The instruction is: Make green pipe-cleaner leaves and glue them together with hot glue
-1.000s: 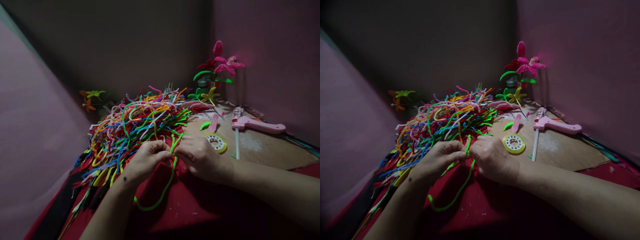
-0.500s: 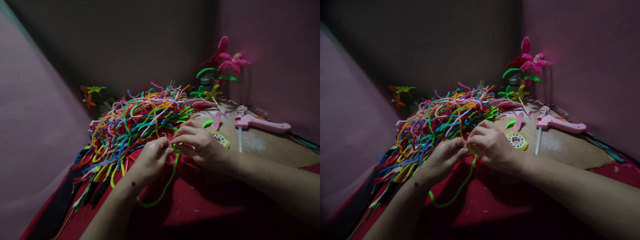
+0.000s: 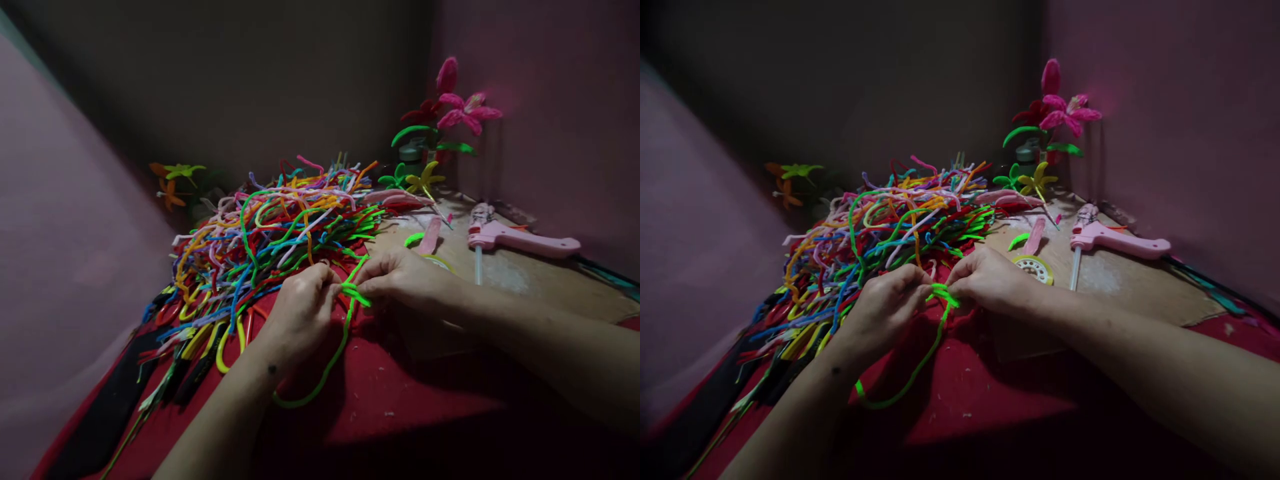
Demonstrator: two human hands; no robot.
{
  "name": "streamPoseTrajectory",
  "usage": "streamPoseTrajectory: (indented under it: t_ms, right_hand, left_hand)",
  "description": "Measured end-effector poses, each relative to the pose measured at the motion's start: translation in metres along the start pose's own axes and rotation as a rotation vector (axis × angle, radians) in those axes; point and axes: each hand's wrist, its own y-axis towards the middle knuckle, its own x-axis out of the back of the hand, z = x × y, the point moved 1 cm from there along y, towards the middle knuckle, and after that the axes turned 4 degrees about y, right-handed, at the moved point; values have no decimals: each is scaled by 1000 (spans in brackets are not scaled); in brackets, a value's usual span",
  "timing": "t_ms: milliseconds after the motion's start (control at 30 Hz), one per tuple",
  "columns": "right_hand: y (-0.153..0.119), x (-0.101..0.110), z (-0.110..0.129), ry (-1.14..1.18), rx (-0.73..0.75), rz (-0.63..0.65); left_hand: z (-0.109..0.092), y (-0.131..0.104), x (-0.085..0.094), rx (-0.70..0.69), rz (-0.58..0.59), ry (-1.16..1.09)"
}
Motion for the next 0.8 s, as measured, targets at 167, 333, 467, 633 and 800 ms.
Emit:
streamPoseTrajectory:
  t_ms: [167, 333, 467, 633, 800]
  right_hand:
    - [1, 1, -3, 53, 10, 63]
    - [-2, -5, -1, 230, -69, 84]
    - [-2, -8, -6, 359, -193, 99]
    - [0, -8, -11, 443, -270, 87]
    - [-1, -9, -7, 395, -292, 69]
  left_hand:
    - [-1, -1, 3, -11, 1, -37]
    - [-1, -2, 1, -53, 5, -34]
    - [-2, -3, -3, -114, -12, 109]
    - [-2, -5, -7, -165, -56, 143]
    - [-4, -4, -7, -110, -79, 127]
